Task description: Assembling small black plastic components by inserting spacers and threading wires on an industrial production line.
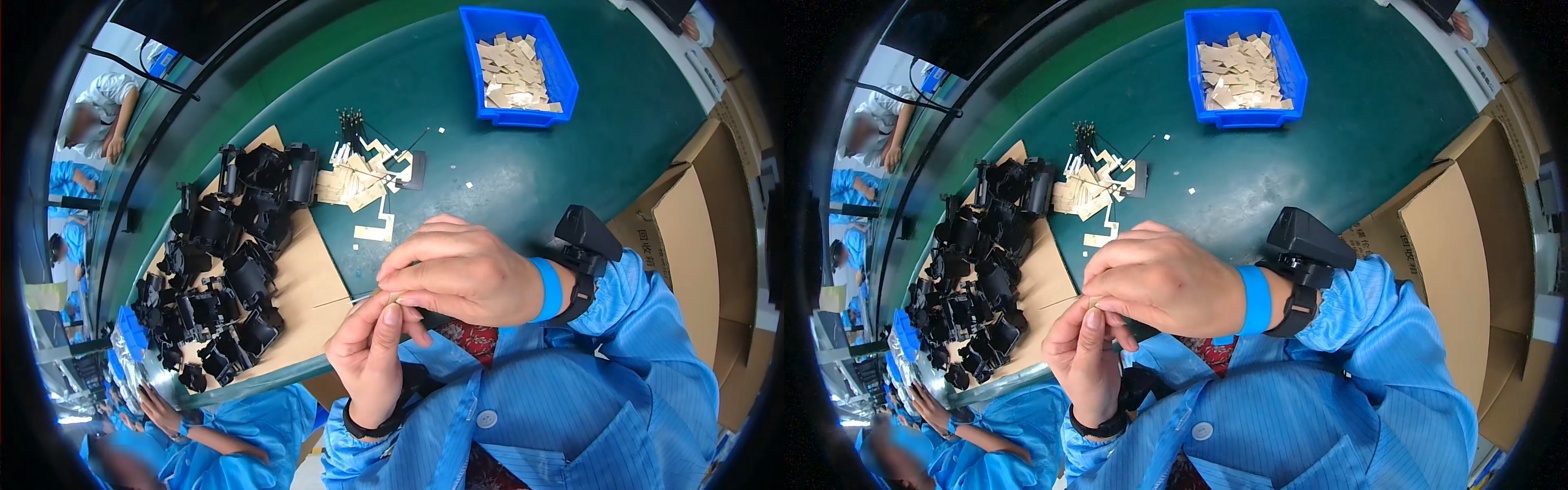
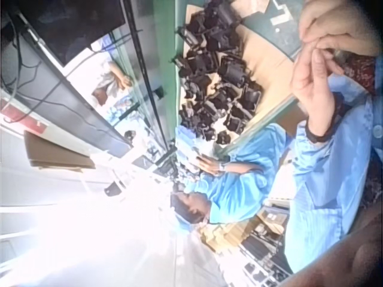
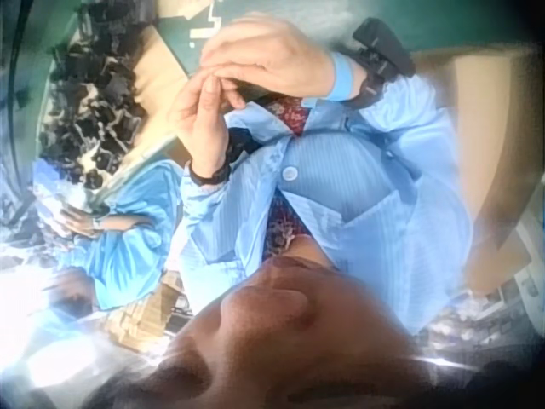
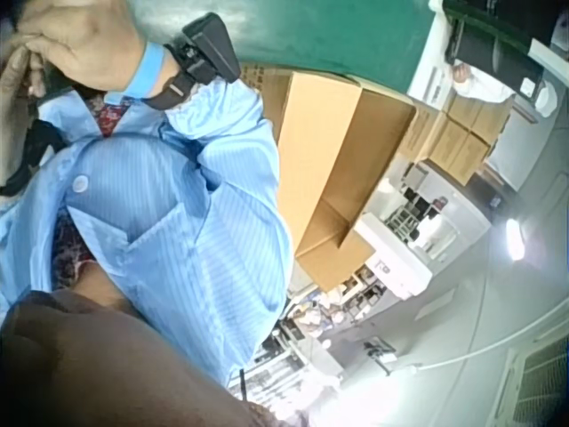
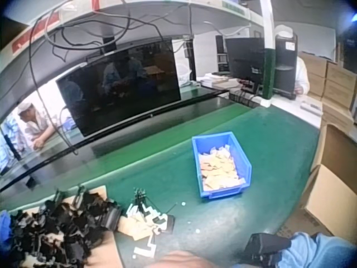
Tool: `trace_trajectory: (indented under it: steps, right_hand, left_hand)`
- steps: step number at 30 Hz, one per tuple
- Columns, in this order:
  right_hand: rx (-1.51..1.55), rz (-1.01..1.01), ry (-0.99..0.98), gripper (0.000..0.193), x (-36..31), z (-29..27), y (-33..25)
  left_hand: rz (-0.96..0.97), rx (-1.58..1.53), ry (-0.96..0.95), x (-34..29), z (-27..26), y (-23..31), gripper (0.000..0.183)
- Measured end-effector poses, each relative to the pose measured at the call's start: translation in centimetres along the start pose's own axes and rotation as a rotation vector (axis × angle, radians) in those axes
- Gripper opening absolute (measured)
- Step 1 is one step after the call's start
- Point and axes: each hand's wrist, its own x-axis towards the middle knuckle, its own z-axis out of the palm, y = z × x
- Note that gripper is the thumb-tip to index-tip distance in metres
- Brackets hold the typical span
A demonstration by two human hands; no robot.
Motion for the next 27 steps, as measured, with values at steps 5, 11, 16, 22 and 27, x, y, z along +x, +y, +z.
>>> trace_trajectory:
  steps: [5, 11, 16, 22, 27]
  right_hand:
    - [0.076, 0.053, -0.033, 0.014, 0.2, -0.2, -0.1]
    - [0.375, 0.298, -0.175, 0.013, 1.2, -3.0, 0.1]
    - [-0.206, 0.072, -0.084, 0.01, 2.3, -7.2, 0.4]
    - [-0.997, 0.104, 0.238, 0.012, 3.1, -12.8, 2.1]
    - [-1.259, 0.136, 0.319, 0.01, 2.9, -14.3, 3.3]
  left_hand:
    - [0.071, 0.197, 0.02, 0.0, 0.0, -0.2, 0.02]
    - [0.007, 0.209, -0.112, 0.3, -0.6, 0.5, 0.02]
    - [-0.29, -0.169, -0.329, -0.1, -1.8, 1.6, 0.016]
    - [-0.179, -0.139, -0.27, -0.1, -1.5, 1.2, 0.019]
    - [-0.071, -0.105, -0.185, -0.2, -0.7, 0.8, 0.02]
